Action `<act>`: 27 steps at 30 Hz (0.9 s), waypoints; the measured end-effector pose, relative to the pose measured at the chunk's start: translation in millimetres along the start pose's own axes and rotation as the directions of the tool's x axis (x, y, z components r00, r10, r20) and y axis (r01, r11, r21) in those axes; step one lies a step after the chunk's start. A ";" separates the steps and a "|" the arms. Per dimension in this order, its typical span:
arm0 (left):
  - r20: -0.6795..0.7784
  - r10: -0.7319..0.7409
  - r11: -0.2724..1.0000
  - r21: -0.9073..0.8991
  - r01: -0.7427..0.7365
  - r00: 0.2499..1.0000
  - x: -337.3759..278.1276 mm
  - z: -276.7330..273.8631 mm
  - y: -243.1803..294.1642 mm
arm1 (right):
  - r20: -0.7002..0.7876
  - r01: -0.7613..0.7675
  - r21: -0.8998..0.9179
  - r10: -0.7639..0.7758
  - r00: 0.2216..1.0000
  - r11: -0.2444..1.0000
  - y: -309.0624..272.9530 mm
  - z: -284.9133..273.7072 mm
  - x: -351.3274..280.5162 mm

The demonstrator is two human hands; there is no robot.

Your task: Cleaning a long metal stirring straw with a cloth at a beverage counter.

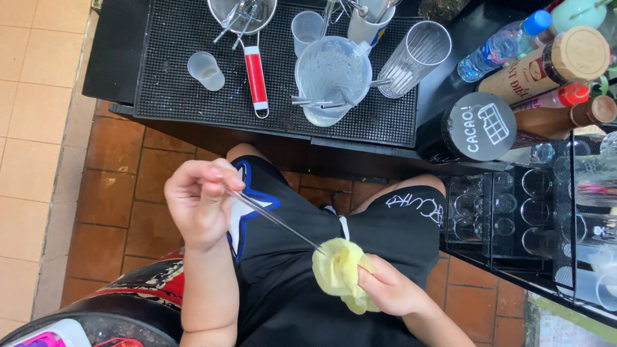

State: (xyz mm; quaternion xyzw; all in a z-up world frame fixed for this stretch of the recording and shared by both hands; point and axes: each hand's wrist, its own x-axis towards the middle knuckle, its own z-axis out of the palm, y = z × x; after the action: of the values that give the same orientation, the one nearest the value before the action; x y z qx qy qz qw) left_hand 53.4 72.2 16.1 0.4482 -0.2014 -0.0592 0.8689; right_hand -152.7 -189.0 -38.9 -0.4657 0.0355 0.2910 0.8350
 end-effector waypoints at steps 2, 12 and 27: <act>-0.053 0.051 0.999 -0.001 -0.051 0.997 -1.4 -3.4 -0.1 | -0.013 0.003 -0.168 -0.005 1.000 0.986 -3.2 -0.2 -0.8; -0.067 -0.147 0.948 0.276 0.160 0.987 -26.6 32.3 -31.3 | -0.144 0.063 -0.615 -0.190 0.971 0.786 -50.8 31.0 29.8; 0.244 -0.212 0.816 0.578 0.033 0.946 -24.0 66.4 -34.1 | -0.083 0.080 -0.091 -0.088 0.993 0.993 -10.3 -15.9 41.0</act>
State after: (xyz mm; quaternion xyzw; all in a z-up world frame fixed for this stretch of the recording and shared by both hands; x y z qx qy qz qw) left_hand 7.5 8.7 15.9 0.6837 -0.3085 -0.1199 0.6504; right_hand -110.0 -187.3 -53.7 -0.5152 0.0391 0.2363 0.8229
